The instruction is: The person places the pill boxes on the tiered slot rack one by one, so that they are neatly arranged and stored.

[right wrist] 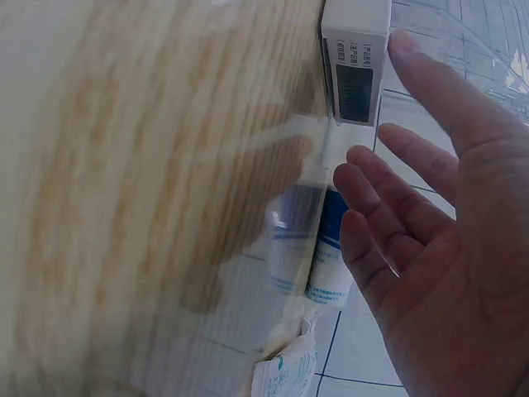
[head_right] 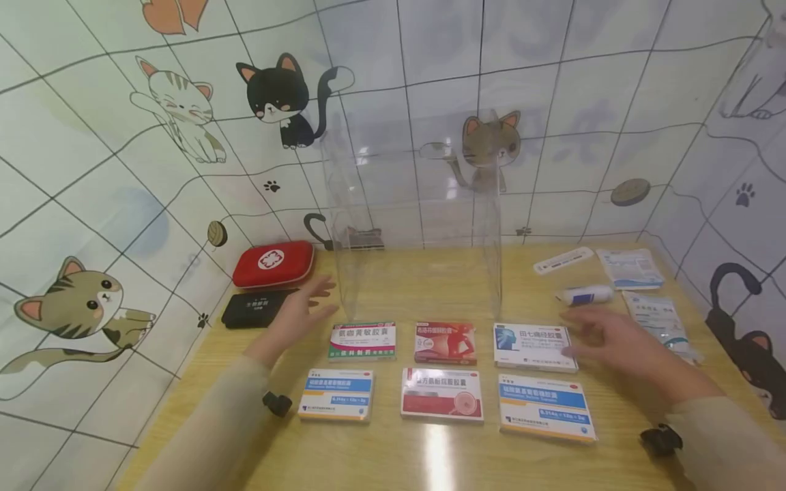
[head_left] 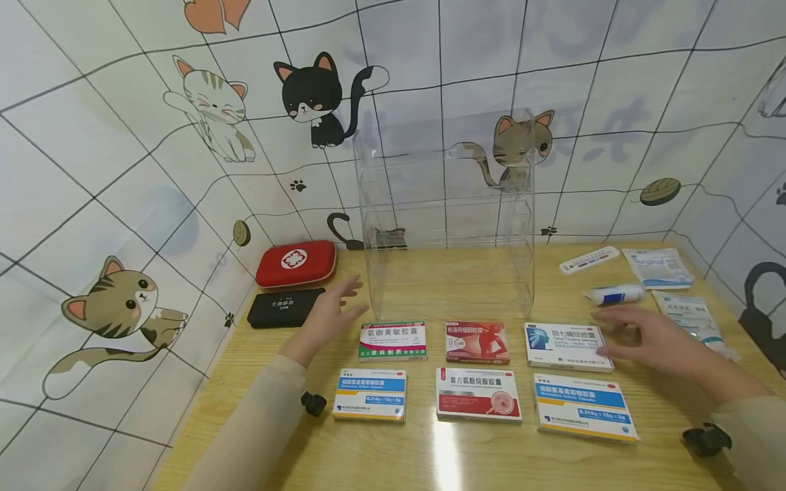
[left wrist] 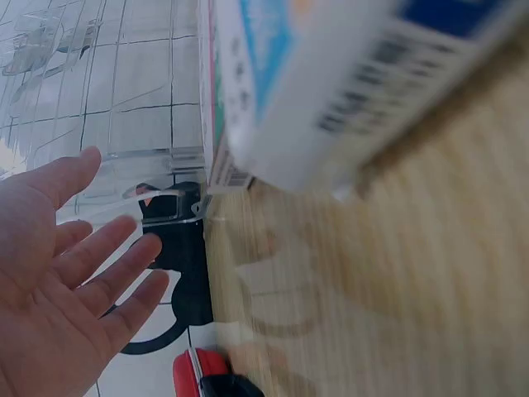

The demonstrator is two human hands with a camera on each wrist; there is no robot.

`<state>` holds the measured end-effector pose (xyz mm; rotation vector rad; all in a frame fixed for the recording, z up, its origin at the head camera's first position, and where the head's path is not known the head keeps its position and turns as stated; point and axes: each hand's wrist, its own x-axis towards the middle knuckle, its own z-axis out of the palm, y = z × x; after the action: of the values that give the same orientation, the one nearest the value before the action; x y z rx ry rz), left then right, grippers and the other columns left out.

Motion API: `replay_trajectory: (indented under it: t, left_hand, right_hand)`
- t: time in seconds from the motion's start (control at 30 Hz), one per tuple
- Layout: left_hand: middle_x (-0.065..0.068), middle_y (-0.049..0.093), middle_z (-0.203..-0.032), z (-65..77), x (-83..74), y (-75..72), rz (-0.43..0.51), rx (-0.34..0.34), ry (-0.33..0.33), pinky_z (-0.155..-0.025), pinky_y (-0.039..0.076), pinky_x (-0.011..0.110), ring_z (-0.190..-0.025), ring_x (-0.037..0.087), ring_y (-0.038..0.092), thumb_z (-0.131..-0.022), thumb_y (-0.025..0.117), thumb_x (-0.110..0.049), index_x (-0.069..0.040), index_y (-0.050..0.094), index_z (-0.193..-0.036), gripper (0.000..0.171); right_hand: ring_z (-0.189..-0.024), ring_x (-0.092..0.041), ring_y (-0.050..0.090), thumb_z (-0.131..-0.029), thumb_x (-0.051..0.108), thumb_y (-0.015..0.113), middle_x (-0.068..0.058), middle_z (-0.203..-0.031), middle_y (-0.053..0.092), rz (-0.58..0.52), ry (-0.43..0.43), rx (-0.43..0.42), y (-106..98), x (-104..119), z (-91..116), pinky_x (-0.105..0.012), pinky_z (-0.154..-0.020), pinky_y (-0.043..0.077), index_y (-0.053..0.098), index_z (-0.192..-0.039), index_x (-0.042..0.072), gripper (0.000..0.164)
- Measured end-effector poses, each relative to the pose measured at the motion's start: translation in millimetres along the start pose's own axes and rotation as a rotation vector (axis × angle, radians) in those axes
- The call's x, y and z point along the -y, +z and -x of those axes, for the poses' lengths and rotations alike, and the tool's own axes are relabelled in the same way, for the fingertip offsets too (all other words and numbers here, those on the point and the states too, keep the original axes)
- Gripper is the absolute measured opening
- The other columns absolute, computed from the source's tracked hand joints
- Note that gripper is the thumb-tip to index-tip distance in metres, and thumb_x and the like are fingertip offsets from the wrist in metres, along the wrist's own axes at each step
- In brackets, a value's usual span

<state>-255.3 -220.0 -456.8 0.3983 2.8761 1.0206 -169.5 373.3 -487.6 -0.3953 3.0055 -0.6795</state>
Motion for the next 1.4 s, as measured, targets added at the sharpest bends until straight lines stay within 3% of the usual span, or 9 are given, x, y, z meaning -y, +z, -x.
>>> replay_trajectory:
  t: [0.17, 0.27, 0.43, 0.63, 0.87, 0.97, 1.2, 1.3, 1.4]
  left_hand:
    - [0.003, 0.063, -0.143, -9.7, 0.0, 5.9, 0.084, 0.042, -0.004, -0.106, 0.052, 0.047, -0.126, 0.025, 0.063, -0.097, 0.073, -0.031, -0.019, 0.048, -0.153, 0.062]
    - [0.003, 0.064, -0.14, -10.9, 2.1, 7.8, 0.089, 0.05, -0.027, -0.098, 0.057, 0.044, -0.119, 0.024, 0.064, -0.098, 0.072, -0.034, -0.019, 0.053, -0.149, 0.057]
    - [0.001, 0.063, -0.14, -9.6, 4.4, 8.2, 0.077, 0.045, -0.068, -0.089, 0.059, 0.039, -0.116, 0.022, 0.063, -0.097, 0.072, -0.042, -0.022, 0.055, -0.147, 0.056]
    - [0.002, 0.064, -0.14, -9.7, 1.7, 8.9, 0.072, 0.038, -0.063, -0.09, 0.059, 0.04, -0.114, 0.022, 0.064, -0.097, 0.073, -0.039, -0.022, 0.057, -0.146, 0.054]
    - [0.0, 0.066, -0.138, -11.1, -6.4, 8.8, 0.025, 0.024, -0.074, -0.088, 0.057, 0.04, -0.111, 0.021, 0.063, -0.097, 0.073, -0.036, -0.024, 0.06, -0.143, 0.049]
    - [0.0, 0.066, -0.137, -13.2, -9.5, 9.1, 0.006, 0.025, -0.068, -0.085, 0.056, 0.037, -0.108, 0.02, 0.063, -0.097, 0.073, -0.037, -0.022, 0.06, -0.142, 0.049]
    - [0.0, 0.066, -0.137, -17.8, -11.8, 11.3, 0.007, 0.019, -0.075, -0.082, 0.056, 0.035, -0.106, 0.02, 0.062, -0.097, 0.073, -0.036, -0.021, 0.06, -0.142, 0.05]
    - [0.0, 0.067, -0.136, -17.1, -12.6, 11.5, 0.007, 0.009, -0.081, -0.082, 0.056, 0.036, -0.107, 0.021, 0.061, -0.097, 0.074, -0.036, -0.022, 0.06, -0.142, 0.05]
    - [0.001, 0.067, -0.135, -14.1, -13.3, 12.9, 0.005, 0.008, -0.09, -0.081, 0.056, 0.036, -0.106, 0.021, 0.062, -0.097, 0.074, -0.034, -0.021, 0.06, -0.142, 0.049]
  right_hand:
    - [-0.122, -0.042, 0.057, -0.08, 0.059, 0.083, -0.02, -0.14, 0.06, -0.068, -0.029, 0.058, 7, -2, -3, -0.067, -0.098, 0.045, 0.068, -0.134, 0.013, 0.073]
    - [-0.13, -0.051, 0.05, -0.079, 0.059, 0.083, -0.022, -0.139, 0.06, -0.11, -0.014, 0.077, 9, 0, -3, -0.073, -0.1, 0.038, 0.068, -0.131, 0.014, 0.071]
    - [-0.12, -0.041, 0.061, -0.077, 0.061, 0.083, -0.016, -0.13, 0.067, -0.083, 0.009, 0.065, 10, 5, -2, -0.06, -0.097, 0.047, 0.067, -0.13, 0.012, 0.074]
    - [-0.1, -0.025, 0.068, -0.08, 0.056, 0.083, -0.014, -0.118, 0.07, -0.111, 0.098, 0.048, 2, 15, 0, -0.027, -0.075, 0.053, 0.066, -0.129, 0.008, 0.071]
    - [-0.091, 0.004, 0.065, -0.093, 0.035, 0.078, -0.017, -0.119, 0.072, -0.169, 0.099, -0.082, -16, 21, 4, -0.017, -0.07, 0.052, 0.074, -0.118, 0.017, 0.03]
    - [-0.086, 0.018, 0.057, -0.094, 0.027, 0.078, -0.006, -0.109, 0.075, -0.173, 0.065, -0.178, -30, 22, 2, -0.01, -0.069, 0.05, 0.075, -0.112, 0.017, 0.021]
    - [-0.084, 0.023, 0.051, -0.099, 0.03, 0.071, 0.037, -0.096, 0.056, -0.216, 0.106, -0.269, -86, 52, -15, -0.004, -0.067, 0.044, 0.07, -0.121, 0.009, 0.03]
    - [-0.083, 0.024, 0.051, -0.099, 0.035, 0.071, 0.04, -0.094, 0.056, -0.202, 0.096, -0.306, -107, 75, -28, -0.002, -0.068, 0.04, 0.07, -0.122, 0.012, 0.033]
    - [-0.083, 0.022, 0.053, -0.097, 0.042, 0.072, 0.029, -0.097, 0.066, -0.197, 0.089, -0.334, -121, 102, -45, -0.006, -0.069, 0.04, 0.071, -0.122, 0.016, 0.036]
